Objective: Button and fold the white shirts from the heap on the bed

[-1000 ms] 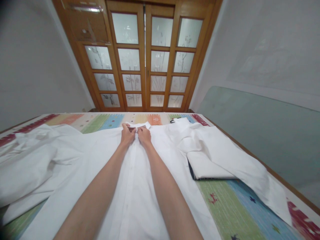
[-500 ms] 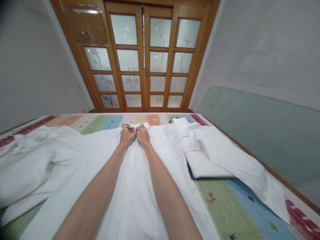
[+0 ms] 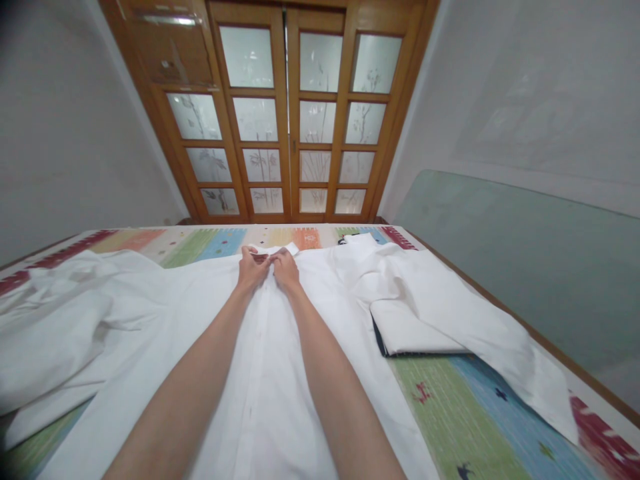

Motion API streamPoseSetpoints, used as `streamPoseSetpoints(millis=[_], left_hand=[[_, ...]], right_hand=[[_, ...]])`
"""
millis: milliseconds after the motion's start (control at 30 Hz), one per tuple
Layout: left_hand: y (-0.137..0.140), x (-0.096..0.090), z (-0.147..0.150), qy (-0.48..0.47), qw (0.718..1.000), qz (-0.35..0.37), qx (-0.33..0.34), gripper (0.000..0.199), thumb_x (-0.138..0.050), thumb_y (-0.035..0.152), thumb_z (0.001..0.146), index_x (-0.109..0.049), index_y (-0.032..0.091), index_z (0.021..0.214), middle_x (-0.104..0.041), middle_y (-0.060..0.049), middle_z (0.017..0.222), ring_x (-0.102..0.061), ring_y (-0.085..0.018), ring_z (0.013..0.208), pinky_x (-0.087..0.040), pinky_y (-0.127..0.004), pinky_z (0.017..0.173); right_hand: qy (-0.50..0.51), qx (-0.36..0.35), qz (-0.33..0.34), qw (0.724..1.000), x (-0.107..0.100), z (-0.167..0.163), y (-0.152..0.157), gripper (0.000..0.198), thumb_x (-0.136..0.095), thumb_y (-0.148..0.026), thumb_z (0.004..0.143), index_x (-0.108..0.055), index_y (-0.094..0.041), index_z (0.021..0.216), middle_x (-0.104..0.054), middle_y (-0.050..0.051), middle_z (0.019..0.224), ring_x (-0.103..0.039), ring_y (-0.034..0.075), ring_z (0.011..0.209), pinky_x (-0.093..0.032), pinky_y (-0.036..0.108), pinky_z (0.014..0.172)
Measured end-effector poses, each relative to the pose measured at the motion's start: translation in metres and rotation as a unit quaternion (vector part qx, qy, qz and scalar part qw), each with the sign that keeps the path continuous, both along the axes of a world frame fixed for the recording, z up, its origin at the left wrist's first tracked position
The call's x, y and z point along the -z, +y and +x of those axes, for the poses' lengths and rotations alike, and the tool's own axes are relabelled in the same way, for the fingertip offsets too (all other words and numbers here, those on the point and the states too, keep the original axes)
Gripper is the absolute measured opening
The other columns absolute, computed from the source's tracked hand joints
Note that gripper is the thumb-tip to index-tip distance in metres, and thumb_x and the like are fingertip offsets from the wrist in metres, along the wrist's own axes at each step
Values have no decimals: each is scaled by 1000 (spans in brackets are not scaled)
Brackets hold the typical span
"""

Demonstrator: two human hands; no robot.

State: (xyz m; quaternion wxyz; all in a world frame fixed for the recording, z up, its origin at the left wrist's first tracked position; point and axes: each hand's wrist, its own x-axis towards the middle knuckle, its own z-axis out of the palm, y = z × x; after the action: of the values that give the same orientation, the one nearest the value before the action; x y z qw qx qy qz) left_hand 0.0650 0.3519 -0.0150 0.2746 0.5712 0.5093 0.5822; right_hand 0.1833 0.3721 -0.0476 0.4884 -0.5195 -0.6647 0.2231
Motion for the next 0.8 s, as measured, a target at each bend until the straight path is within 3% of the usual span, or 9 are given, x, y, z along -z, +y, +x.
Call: streamPoseSetpoints(millis=[433, 800], left_hand=[[0, -2, -1, -17, 999, -29, -21, 38, -61, 2, 69, -37, 26, 87, -67, 4, 71, -71, -17, 78, -51, -27, 76], [6, 3, -6, -38, 996, -69, -37, 41, -75, 12, 64, -46, 23, 91, -68, 3, 72, -71, -18, 77, -51, -26, 72]], right_hand=[[-3, 35, -59, 998, -8, -3, -8, 29, -46, -15, 85, -73, -21, 93, -60, 3, 100, -60, 16, 86, -48, 28, 86], [2, 21, -57, 998, -11, -3, -13, 28, -44, -17, 85, -70, -21, 97, -59, 3, 106, -57, 15, 91, -45, 31, 93]])
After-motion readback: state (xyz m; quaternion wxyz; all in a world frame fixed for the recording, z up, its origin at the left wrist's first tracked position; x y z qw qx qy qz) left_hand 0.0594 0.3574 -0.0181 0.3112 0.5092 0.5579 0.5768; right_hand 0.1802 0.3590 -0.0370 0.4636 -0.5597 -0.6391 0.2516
